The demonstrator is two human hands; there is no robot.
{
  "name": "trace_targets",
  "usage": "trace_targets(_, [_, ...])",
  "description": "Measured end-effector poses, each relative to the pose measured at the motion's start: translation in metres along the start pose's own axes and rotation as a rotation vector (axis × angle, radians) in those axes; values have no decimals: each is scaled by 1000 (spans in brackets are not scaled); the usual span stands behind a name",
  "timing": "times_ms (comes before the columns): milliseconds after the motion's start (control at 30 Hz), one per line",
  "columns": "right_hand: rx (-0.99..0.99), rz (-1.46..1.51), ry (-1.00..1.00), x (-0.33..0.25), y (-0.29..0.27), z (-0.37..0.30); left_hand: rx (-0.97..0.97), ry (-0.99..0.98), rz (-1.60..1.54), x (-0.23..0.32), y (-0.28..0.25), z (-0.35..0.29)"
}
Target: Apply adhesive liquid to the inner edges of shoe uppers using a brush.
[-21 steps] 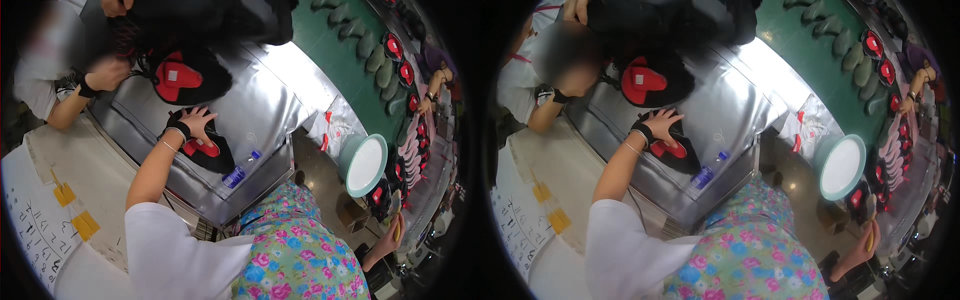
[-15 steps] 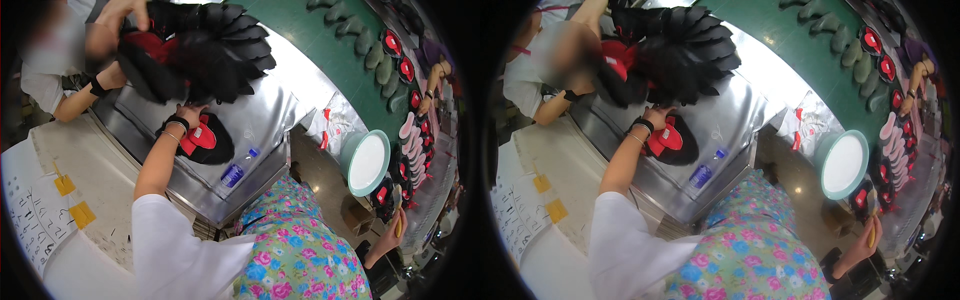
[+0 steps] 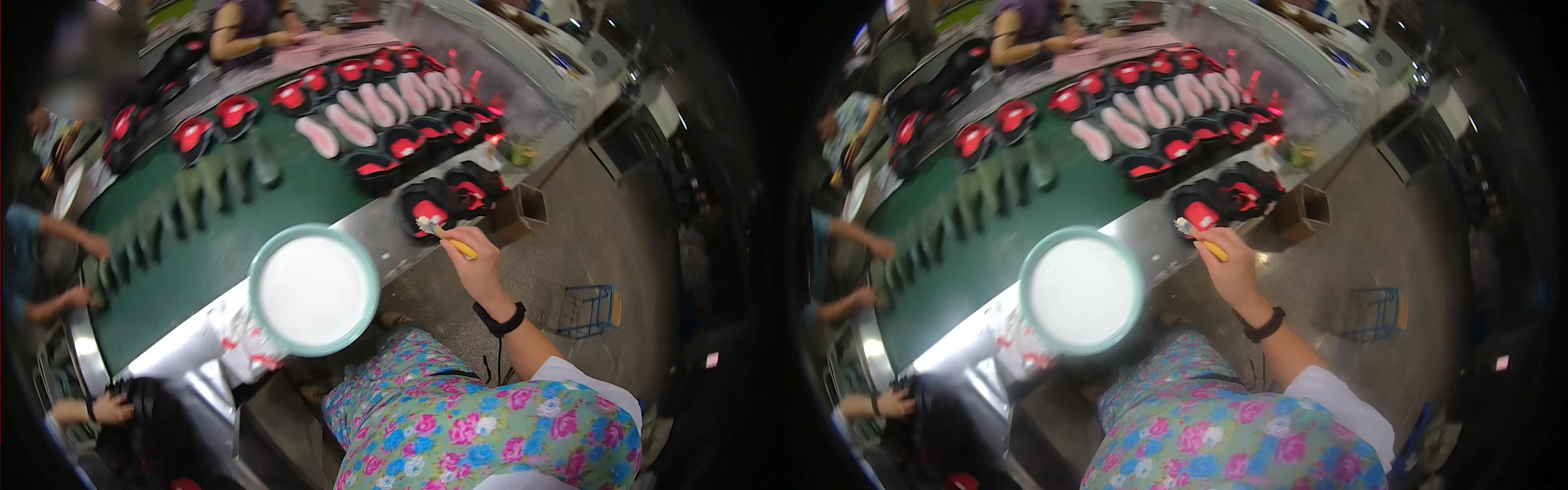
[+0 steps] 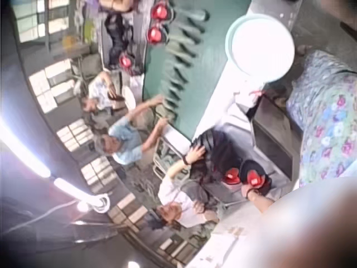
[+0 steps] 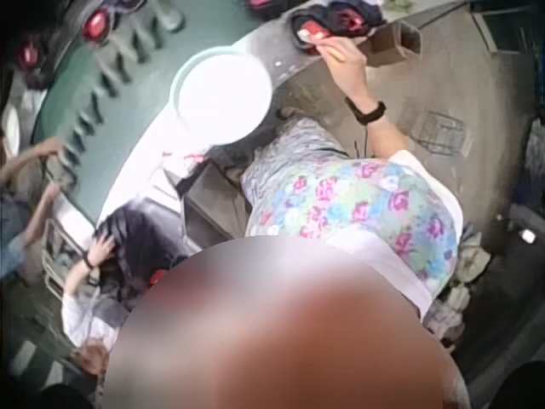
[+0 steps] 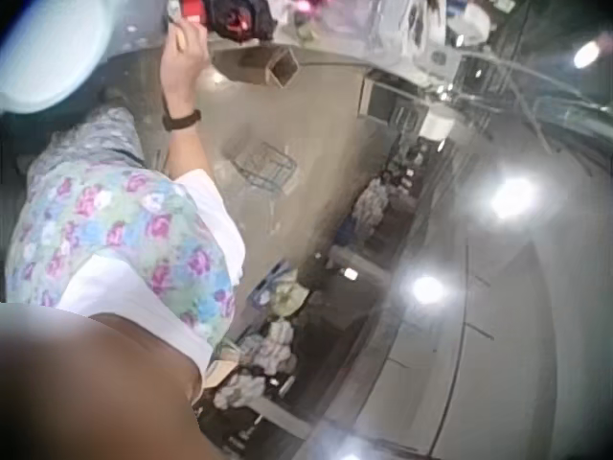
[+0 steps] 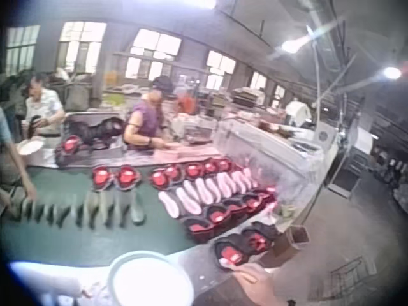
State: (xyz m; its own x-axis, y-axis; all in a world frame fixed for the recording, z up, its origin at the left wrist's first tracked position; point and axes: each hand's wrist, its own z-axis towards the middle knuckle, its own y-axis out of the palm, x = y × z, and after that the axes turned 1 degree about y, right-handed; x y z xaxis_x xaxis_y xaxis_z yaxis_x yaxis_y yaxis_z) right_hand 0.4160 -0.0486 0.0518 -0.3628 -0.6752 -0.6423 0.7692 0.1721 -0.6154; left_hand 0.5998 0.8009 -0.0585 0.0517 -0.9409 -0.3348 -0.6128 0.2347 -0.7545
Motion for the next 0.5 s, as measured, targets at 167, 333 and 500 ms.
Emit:
trace_targets(167, [8, -31, 125, 144, -52, 18, 70, 157, -172, 108, -21, -31])
trace_targets(333, [82, -160, 237, 257, -117, 58, 113, 249, -489, 192, -24, -98])
trace_targets(500, [-46, -127, 275, 309, -112, 130, 276, 170, -884, 197, -6, -198])
